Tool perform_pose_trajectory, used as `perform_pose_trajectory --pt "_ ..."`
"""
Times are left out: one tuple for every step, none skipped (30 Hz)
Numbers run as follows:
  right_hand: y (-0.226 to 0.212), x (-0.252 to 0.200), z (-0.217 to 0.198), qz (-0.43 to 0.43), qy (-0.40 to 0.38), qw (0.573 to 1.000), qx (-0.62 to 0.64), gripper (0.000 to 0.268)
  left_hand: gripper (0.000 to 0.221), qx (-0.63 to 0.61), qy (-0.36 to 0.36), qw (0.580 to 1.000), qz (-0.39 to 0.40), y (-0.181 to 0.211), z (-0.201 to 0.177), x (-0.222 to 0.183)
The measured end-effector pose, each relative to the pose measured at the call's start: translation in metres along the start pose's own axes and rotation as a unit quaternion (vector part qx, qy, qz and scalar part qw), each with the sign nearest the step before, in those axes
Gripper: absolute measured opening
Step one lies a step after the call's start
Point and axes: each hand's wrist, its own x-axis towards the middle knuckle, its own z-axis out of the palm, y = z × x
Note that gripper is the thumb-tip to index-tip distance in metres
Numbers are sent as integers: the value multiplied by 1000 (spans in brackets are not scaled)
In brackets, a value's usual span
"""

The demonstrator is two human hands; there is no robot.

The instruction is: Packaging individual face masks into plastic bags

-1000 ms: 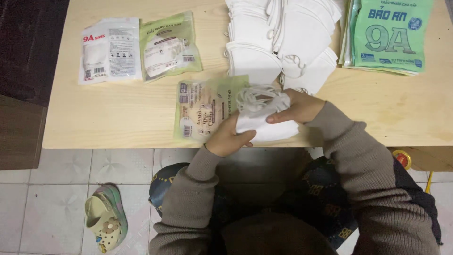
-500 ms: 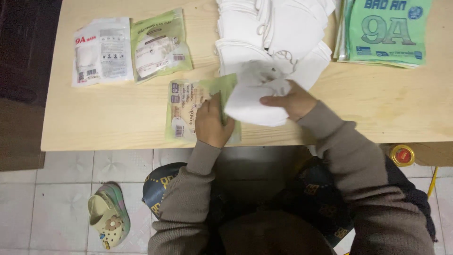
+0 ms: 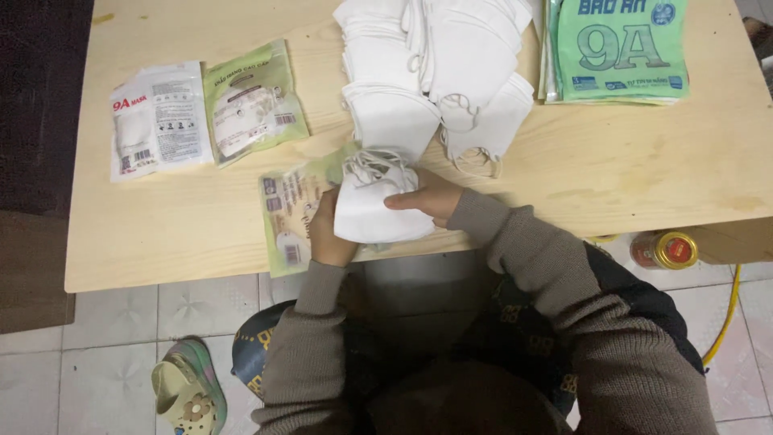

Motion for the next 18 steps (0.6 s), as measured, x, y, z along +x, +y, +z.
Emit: perform_pose_trajectory --pt "7 4 -6 -2 0 1000 -1 82 62 0 1 1000 2 -2 -2 -1" --pt "14 6 -11 1 10 1000 -25 83 65 0 19 1000 9 -5 -4 -2" --pt "22 9 -17 5 20 999 -49 84 69 0 37 999 16 -8 -5 -4" --pt "23 7 -16 6 20 999 -49 84 69 0 36 999 15 -10 -5 -5" --pt "24 5 -16 -4 23 997 -73 85 68 -4 42 999 2 -12 -5 -5" --pt "24 4 -15 -14 25 995 -98 87 66 -9 48 999 -10 -14 -4 -5" --pt "23 7 -20 -14 25 995 -98 87 66 -10 48 999 -10 -16 -4 -4" --pt "23 9 -25 -36 23 986 -162 81 65 -11 52 999 -11 -19 -4 -3" --pt "23 11 -30 -58 21 973 -225 76 64 -13 55 998 -12 -21 -4 -2" --pt "24 10 -29 -58 21 972 -225 76 64 -14 55 998 -12 -19 -6 -3" --pt "25 9 -29 -72 29 954 -291 74 62 -18 59 998 -12 -17 -9 -4" --pt "26 9 -28 -86 37 930 -355 72 60 -22 63 998 -11 -14 -11 -4" --pt "25 10 -25 -87 37 930 -356 72 60 -23 64 998 -11 -13 -13 -5" --pt "25 11 -23 -65 37 921 -381 74 59 -25 72 997 2 -13 -15 -7" --pt "24 11 -21 -43 37 912 -406 76 59 -28 79 996 14 -13 -17 -8" --pt "22 8 -18 -43 37 912 -406 76 59 -28 79 996 14 -7 -19 -11" --pt "19 4 -14 -30 35 905 -422 79 58 -18 91 995 21 0 -22 -15" --pt "17 1 -11 -17 33 898 -438 82 58 -8 103 994 27 6 -25 -18"
